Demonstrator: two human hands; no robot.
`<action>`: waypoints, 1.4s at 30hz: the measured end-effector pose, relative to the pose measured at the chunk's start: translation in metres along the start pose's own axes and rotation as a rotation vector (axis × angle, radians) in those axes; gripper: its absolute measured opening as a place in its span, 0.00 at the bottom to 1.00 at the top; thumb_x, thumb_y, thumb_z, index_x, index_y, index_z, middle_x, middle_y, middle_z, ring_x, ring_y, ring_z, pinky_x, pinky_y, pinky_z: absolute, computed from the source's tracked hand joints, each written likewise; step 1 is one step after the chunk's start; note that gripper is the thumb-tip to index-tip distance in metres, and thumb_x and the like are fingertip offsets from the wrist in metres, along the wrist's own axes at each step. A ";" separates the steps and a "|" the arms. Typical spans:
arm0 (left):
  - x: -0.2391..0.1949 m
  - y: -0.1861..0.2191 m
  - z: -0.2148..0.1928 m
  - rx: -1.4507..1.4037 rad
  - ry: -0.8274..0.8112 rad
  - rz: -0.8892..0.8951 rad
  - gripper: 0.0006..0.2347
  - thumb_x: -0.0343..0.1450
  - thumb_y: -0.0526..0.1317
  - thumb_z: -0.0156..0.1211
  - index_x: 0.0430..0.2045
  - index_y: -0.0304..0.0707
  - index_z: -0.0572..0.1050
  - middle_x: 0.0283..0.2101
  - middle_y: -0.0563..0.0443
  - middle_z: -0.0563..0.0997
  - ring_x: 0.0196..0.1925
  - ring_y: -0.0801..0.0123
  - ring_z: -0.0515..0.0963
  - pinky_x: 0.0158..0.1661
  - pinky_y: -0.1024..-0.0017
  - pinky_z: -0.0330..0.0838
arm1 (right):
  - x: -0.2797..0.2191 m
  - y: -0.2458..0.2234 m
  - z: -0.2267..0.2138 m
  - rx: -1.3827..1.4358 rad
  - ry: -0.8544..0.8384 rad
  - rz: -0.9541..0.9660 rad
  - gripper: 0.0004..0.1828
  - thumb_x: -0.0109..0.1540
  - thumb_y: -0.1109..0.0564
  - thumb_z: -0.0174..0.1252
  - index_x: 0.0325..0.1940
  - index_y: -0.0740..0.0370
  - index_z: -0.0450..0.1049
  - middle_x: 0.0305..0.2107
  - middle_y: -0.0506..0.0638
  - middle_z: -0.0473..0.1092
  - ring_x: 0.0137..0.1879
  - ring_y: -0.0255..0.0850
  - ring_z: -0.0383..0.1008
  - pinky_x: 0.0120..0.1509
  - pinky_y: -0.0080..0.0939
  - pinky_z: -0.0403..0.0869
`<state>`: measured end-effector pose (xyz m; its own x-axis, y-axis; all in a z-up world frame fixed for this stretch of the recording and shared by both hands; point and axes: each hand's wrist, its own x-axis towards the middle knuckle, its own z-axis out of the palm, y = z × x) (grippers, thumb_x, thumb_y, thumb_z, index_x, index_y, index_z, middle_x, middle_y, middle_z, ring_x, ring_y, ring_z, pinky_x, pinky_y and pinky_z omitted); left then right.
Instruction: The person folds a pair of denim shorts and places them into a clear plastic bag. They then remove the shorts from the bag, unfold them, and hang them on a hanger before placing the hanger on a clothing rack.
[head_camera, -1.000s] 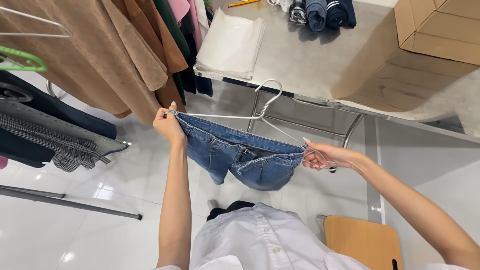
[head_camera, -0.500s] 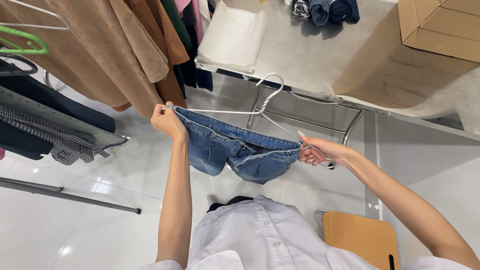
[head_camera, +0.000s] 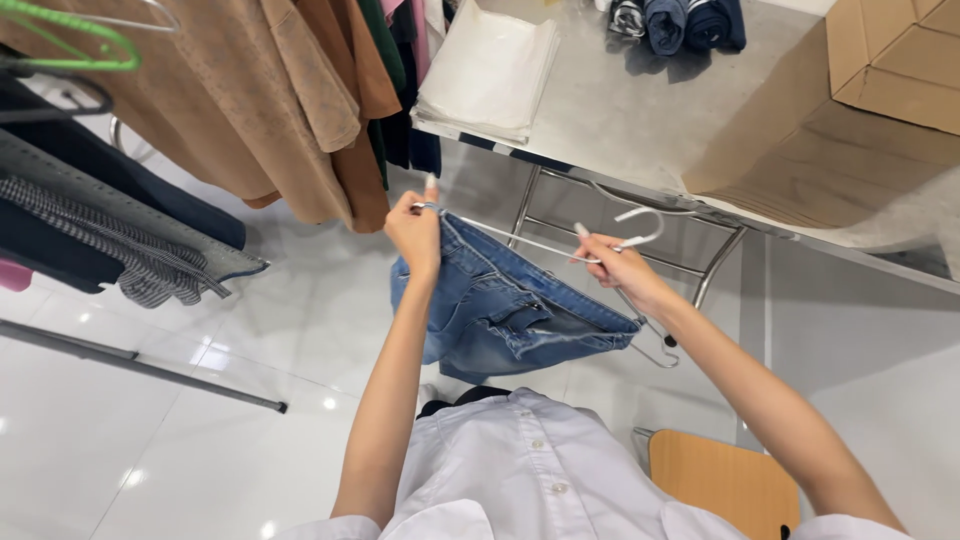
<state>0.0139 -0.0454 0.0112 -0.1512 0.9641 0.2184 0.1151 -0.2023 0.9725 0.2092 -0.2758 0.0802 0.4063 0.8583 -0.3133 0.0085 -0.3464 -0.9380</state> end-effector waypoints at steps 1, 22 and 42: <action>0.001 0.007 -0.007 0.003 0.006 0.000 0.12 0.66 0.41 0.68 0.13 0.37 0.74 0.12 0.46 0.73 0.21 0.63 0.69 0.30 0.68 0.64 | 0.003 0.002 0.003 -0.001 -0.007 -0.001 0.20 0.72 0.41 0.48 0.39 0.57 0.74 0.14 0.41 0.53 0.19 0.28 0.48 0.20 0.23 0.50; 0.028 0.007 -0.066 -0.273 -0.824 -0.547 0.06 0.67 0.30 0.63 0.34 0.37 0.81 0.34 0.48 0.86 0.27 0.81 0.82 0.27 0.90 0.76 | 0.038 -0.009 -0.043 -0.347 0.092 -0.379 0.17 0.62 0.54 0.63 0.19 0.61 0.75 0.09 0.43 0.56 0.22 0.28 0.48 0.28 0.31 0.50; 0.026 0.022 -0.033 -0.469 -1.798 -0.499 0.32 0.60 0.39 0.77 0.58 0.30 0.69 0.42 0.41 0.85 0.40 0.71 0.84 0.47 0.72 0.77 | 0.065 -0.020 -0.025 -0.235 0.060 -0.370 0.20 0.61 0.52 0.66 0.17 0.60 0.73 0.10 0.48 0.63 0.21 0.29 0.52 0.27 0.27 0.54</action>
<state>-0.0200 -0.0305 0.0410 0.9919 -0.1033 -0.0739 0.1080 0.3789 0.9191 0.2584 -0.2227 0.0827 0.3890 0.9197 0.0535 0.3681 -0.1020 -0.9242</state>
